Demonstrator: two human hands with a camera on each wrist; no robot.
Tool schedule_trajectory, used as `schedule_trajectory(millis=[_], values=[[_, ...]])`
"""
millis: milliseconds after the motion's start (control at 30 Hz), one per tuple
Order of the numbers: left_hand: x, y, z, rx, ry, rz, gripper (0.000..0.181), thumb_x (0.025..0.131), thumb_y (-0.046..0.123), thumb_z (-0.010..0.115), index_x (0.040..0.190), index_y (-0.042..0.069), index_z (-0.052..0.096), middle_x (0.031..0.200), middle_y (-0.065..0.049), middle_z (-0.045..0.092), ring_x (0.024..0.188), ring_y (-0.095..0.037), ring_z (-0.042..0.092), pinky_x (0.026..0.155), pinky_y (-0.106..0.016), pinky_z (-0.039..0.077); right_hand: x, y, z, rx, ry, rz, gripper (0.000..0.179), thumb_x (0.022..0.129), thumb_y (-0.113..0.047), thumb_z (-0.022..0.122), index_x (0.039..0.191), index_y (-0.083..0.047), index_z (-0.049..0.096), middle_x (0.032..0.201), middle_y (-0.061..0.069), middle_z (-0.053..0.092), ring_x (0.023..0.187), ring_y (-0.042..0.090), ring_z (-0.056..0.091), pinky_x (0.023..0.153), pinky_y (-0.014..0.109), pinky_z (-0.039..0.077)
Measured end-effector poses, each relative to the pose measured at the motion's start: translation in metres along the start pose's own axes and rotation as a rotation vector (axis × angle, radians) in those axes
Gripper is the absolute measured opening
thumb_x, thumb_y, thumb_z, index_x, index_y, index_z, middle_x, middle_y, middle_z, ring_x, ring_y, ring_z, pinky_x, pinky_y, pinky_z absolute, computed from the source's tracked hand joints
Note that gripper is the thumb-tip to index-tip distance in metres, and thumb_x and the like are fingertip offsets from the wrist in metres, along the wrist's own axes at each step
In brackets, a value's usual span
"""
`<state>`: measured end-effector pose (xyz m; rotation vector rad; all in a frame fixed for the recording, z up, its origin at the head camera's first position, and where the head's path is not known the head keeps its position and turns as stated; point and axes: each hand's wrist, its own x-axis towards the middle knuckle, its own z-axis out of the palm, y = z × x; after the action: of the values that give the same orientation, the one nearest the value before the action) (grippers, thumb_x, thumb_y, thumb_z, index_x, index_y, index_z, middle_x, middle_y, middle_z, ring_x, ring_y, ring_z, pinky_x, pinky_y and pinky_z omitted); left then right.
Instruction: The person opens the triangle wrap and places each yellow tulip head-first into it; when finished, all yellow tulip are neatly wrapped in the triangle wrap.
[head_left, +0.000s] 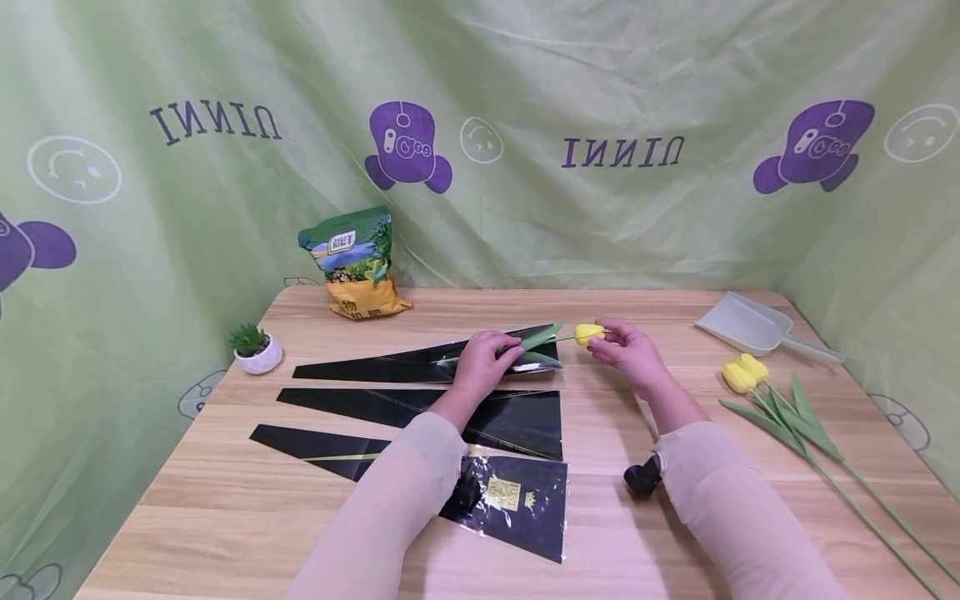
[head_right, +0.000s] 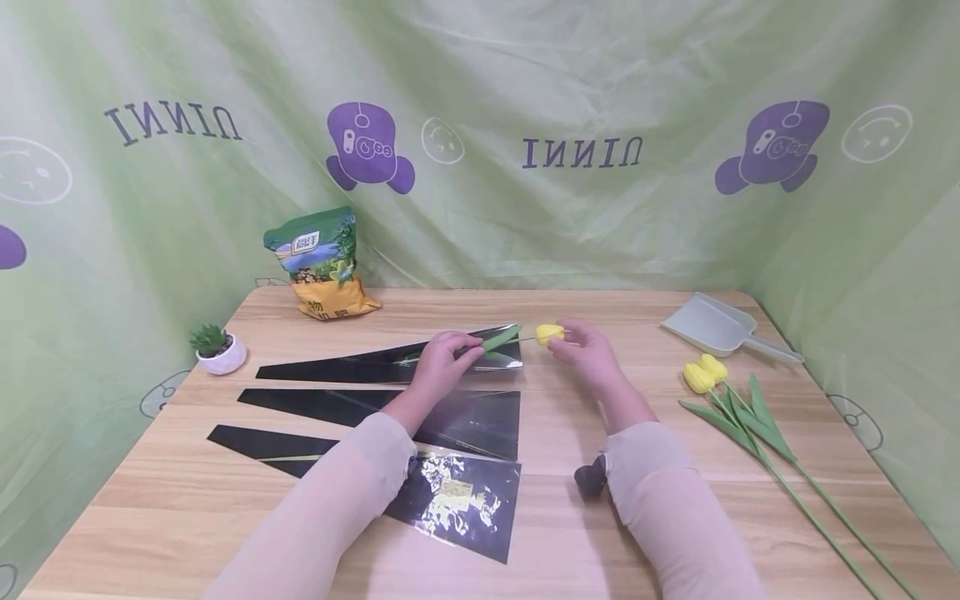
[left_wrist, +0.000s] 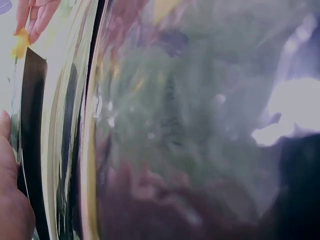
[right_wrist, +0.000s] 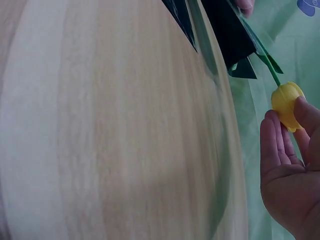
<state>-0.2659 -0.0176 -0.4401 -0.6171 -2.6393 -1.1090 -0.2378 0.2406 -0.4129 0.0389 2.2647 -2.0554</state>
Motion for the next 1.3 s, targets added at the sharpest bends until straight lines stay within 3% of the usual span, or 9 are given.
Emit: schedule_trajectory(millis=[300, 533, 633, 867, 1067, 1300], values=[[0.001, 0.005, -0.001, -0.007, -0.019, -0.006, 0.027, 0.093, 0.028, 0.067, 0.113, 0.012, 0.074, 0.115, -0.006, 0.071, 0.115, -0.025, 0.061, 0.104, -0.04, 0.046, 0.004, 0.002, 0.015, -0.139, 0.019, 0.014, 0.053, 0.097, -0.016, 0.062, 0.141, 0.006, 0.042, 0.096, -0.005, 0.062, 0.082, 0.002, 0.065, 0.083, 0.021, 0.057], [0.0, 0.008, 0.0, 0.003, -0.027, 0.0, 0.026, 0.094, 0.028, 0.066, 0.113, 0.013, 0.074, 0.114, -0.005, 0.071, 0.115, -0.024, 0.061, 0.103, -0.038, 0.047, 0.008, 0.003, 0.028, -0.246, 0.0, 0.047, 0.051, 0.096, -0.02, 0.063, 0.139, 0.001, 0.048, 0.12, 0.022, 0.063, 0.086, 0.004, 0.065, 0.079, 0.015, 0.054], [0.001, 0.007, 0.002, 0.004, -0.02, 0.003, 0.025, 0.093, 0.027, 0.067, 0.113, 0.014, 0.074, 0.114, -0.005, 0.072, 0.115, -0.024, 0.061, 0.103, -0.039, 0.047, 0.01, 0.004, 0.031, -0.294, -0.019, 0.038, 0.049, 0.096, -0.019, 0.063, 0.14, -0.001, 0.049, 0.126, 0.027, 0.061, 0.088, 0.005, 0.064, 0.076, 0.014, 0.053], [0.002, 0.007, 0.001, 0.012, -0.016, 0.01, 0.027, 0.093, 0.029, 0.067, 0.112, 0.013, 0.075, 0.112, -0.005, 0.072, 0.113, -0.025, 0.062, 0.102, -0.039, 0.047, 0.013, 0.002, 0.036, -0.324, -0.083, 0.035, 0.045, 0.096, -0.014, 0.063, 0.135, 0.003, 0.05, 0.122, 0.026, 0.062, 0.081, 0.006, 0.061, 0.07, 0.022, 0.054], [0.001, 0.007, 0.001, 0.021, -0.023, 0.011, 0.027, 0.093, 0.03, 0.067, 0.113, 0.013, 0.075, 0.112, -0.005, 0.072, 0.112, -0.024, 0.062, 0.101, -0.038, 0.048, 0.017, 0.003, 0.038, -0.36, -0.065, 0.023, 0.039, 0.093, -0.015, 0.066, 0.125, 0.007, 0.057, 0.105, 0.015, 0.069, 0.075, 0.006, 0.058, 0.065, 0.021, 0.052], [0.001, 0.01, -0.001, 0.018, -0.029, 0.013, 0.026, 0.093, 0.03, 0.067, 0.112, 0.014, 0.075, 0.112, -0.005, 0.072, 0.112, -0.024, 0.062, 0.102, -0.037, 0.048, 0.022, 0.007, 0.041, -0.364, -0.069, 0.018, 0.037, 0.094, -0.014, 0.065, 0.124, 0.007, 0.059, 0.104, 0.013, 0.071, 0.073, 0.004, 0.056, 0.064, 0.018, 0.048]])
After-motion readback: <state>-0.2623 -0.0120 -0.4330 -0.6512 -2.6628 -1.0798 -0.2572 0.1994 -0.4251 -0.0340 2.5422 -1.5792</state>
